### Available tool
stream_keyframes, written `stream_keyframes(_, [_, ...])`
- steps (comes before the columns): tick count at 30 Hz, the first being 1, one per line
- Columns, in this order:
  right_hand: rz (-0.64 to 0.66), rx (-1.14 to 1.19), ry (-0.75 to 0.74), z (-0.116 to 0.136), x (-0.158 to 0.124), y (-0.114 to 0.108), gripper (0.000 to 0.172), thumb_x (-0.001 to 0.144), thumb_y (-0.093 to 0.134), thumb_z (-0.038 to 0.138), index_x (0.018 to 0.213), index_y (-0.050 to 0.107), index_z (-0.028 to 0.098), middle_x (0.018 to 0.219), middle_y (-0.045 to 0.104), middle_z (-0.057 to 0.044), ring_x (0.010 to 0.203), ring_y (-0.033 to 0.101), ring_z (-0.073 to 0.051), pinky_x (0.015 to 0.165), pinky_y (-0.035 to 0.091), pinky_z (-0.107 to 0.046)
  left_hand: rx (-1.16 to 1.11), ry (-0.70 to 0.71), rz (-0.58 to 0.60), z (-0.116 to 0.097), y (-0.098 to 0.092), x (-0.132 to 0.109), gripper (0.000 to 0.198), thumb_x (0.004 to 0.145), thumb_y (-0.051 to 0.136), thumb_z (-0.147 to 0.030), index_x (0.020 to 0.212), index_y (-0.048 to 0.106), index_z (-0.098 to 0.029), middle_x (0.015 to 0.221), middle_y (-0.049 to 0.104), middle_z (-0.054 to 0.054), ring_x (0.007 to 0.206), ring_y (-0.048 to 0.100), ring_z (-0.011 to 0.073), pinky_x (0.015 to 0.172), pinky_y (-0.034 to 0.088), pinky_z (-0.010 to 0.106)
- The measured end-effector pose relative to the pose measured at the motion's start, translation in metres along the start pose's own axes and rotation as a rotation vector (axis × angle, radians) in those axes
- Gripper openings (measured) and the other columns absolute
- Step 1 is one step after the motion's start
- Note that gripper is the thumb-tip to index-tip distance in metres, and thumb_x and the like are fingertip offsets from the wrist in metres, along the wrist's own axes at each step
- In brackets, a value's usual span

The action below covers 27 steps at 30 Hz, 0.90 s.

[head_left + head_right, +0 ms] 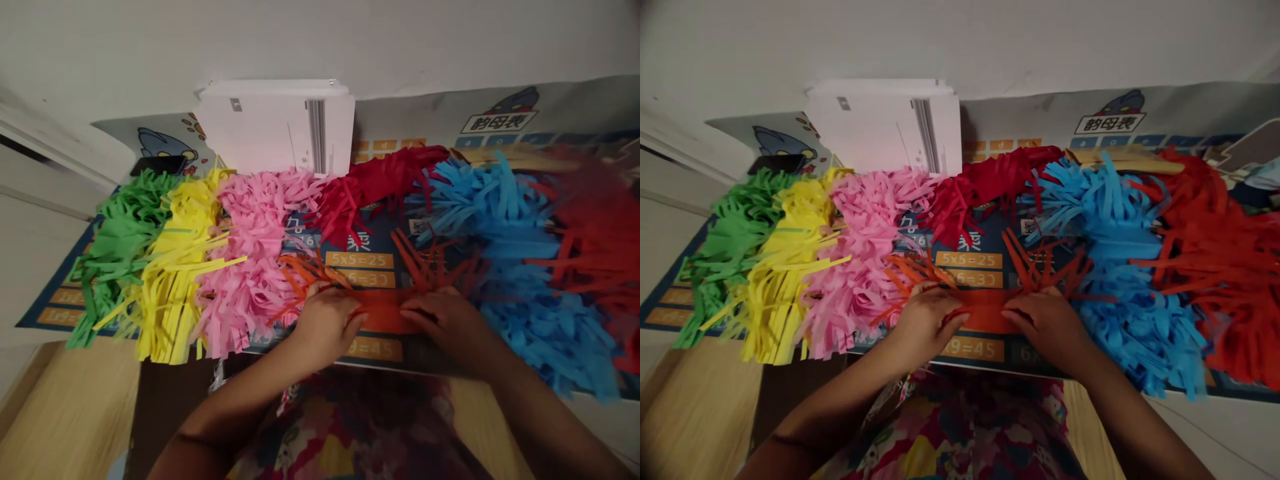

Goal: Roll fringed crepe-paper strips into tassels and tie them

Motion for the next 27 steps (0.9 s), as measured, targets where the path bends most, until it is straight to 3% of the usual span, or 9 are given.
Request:
stream_keyframes(7, [-0.034,-0.065,0.139,-0.004,0.005,0.008,0.036,0.1,0.048,0.046,0.083,0.072,0.026,0.074,0.075,0.0,0.061,0.064,-0.02,0.063,0.04,-0.034,0.2,-0.094,0.04,-0.001,0.004,0.013,0.026,0.097,0.055,-0.031,0.084,0.073,-0.016,0.076,0.071,0.008,0.079,0.066,0.0252,0.09,0.042,0.046])
stream_keyframes(13, [-0.088,-0.263,0.137,-0.004,0.011,0.013,0.042,0.101,0.045,0.047,0.08,0.072,0.024,0.07,0.074,-0.004,0.058,0.062,-0.021,0.065,0.035,-0.036,0.334,-0.105,0.011,-0.001,0.009,0.02,0.029,0.097,0.053,-0.034,0.083,0.07,-0.015,0.069,0.069,0.008,0.071,0.065,0.0226,0.084,0.042,0.042])
stream_keyframes(27, [-0.13,-0.241,0.196,-0.007,0.012,0.019,0.043,0.1,0.048,0.05,0.08,0.073,0.022,0.07,0.074,-0.002,0.059,0.062,-0.02,0.069,0.034,-0.035,0.316,-0.153,0.056,0.001,0.01,0.024,0.03,0.096,0.052,-0.035,0.08,0.07,-0.017,0.069,0.069,0.007,0.071,0.065,0.0241,0.081,0.04,0.042])
Point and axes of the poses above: each hand's wrist, its own x-axis towards the middle knuckle, its own y-axis out of the palm, z = x × y, the point moved 1 cm from there along x, towards the middle knuckle
